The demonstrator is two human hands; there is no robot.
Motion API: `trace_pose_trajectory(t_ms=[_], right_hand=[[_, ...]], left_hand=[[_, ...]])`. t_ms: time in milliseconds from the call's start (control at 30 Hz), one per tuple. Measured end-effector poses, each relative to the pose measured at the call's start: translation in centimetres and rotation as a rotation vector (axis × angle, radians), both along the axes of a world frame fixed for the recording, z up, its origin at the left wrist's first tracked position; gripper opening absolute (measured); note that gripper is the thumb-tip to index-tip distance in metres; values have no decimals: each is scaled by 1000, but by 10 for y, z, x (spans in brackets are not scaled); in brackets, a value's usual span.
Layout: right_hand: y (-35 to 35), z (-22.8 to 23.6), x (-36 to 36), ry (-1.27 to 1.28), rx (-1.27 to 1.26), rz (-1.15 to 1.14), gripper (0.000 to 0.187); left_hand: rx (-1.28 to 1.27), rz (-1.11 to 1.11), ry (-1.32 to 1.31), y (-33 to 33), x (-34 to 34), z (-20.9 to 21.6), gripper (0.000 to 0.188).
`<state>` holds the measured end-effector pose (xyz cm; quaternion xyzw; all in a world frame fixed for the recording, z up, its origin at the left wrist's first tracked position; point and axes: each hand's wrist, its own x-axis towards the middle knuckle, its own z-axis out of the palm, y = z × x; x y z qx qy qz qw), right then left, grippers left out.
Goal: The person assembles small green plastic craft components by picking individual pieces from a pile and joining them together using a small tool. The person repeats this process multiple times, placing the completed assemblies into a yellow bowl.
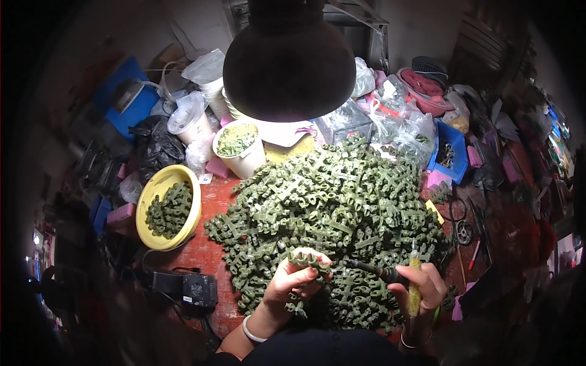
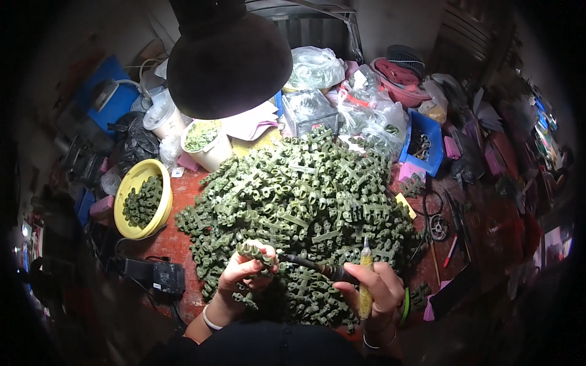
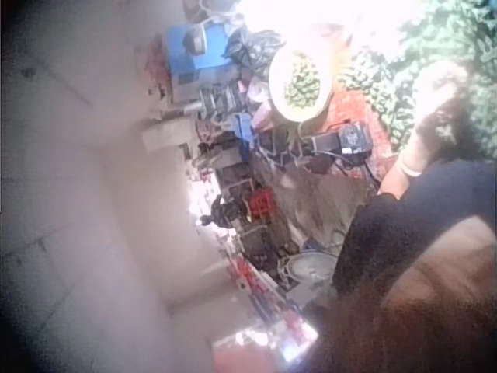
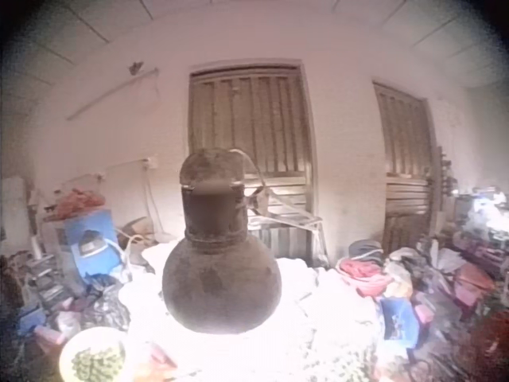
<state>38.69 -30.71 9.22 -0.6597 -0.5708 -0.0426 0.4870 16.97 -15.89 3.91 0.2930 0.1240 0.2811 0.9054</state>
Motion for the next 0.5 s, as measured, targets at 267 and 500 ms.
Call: trace_pose_trajectory(t_ms=[267,500], right_hand=[[2,-10,-3,60,9,41,36],[-1,-16,-1,85,5,24,33]], left_hand=[[9,-20,-33,-2,1,-5,26],[100,-11,37,-5,5,2,25]])
